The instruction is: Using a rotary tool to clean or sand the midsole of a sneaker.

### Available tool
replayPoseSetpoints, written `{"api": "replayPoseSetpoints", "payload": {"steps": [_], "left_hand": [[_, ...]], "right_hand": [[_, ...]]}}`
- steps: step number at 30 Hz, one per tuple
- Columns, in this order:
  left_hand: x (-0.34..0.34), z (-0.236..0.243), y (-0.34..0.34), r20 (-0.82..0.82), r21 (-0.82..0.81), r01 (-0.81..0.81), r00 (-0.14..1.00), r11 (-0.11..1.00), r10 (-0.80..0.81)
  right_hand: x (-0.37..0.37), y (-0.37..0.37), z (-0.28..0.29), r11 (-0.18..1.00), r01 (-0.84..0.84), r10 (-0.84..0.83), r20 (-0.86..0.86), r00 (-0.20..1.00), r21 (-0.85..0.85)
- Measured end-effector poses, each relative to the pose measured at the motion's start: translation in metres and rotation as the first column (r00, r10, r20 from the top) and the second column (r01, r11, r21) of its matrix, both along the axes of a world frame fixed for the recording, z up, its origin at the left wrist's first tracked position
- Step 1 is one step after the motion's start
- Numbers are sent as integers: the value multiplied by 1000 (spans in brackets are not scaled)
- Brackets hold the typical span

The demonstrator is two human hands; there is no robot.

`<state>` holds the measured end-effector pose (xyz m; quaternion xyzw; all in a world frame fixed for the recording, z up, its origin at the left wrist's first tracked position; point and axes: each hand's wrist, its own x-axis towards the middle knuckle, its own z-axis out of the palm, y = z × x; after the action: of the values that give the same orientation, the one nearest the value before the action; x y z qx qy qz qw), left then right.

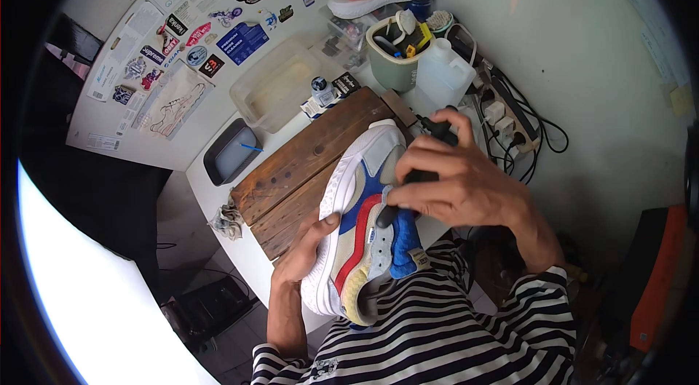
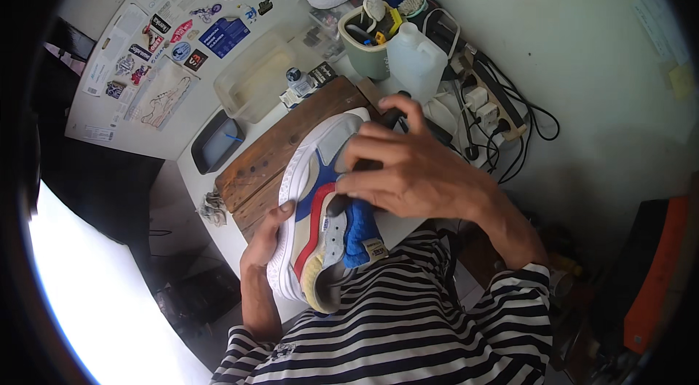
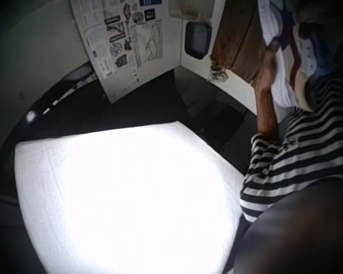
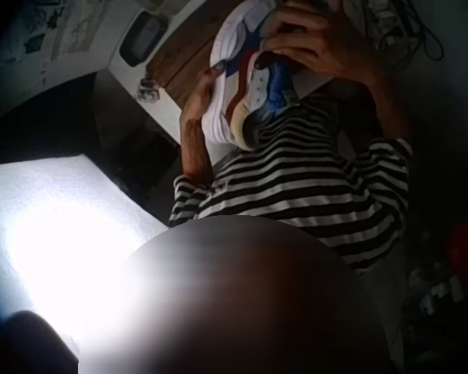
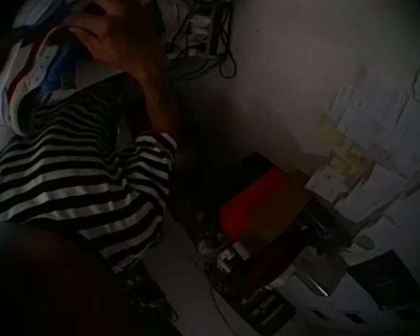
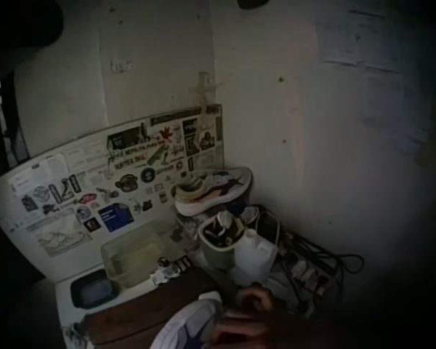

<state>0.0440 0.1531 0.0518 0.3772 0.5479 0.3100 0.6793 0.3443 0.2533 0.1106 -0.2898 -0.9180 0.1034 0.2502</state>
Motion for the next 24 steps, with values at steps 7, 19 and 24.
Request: {"api": "replayPoseSetpoints", "payload": {"steps": [7,19,24], "left_hand": [[2,4,0,11,-39,-6,1000,999,6],[-3,-5,-2,24,-69,-20,999,997,21],[0,-4,-2,-12,10,-1,1000,1000,1]], "right_hand": [[-13,-16,5,983,-157,147,-113,983,-93],[-2,7,-2,987,117,-134,152,979,114],[-9,-4,1,998,-61,61,-32,998,-23]]}}
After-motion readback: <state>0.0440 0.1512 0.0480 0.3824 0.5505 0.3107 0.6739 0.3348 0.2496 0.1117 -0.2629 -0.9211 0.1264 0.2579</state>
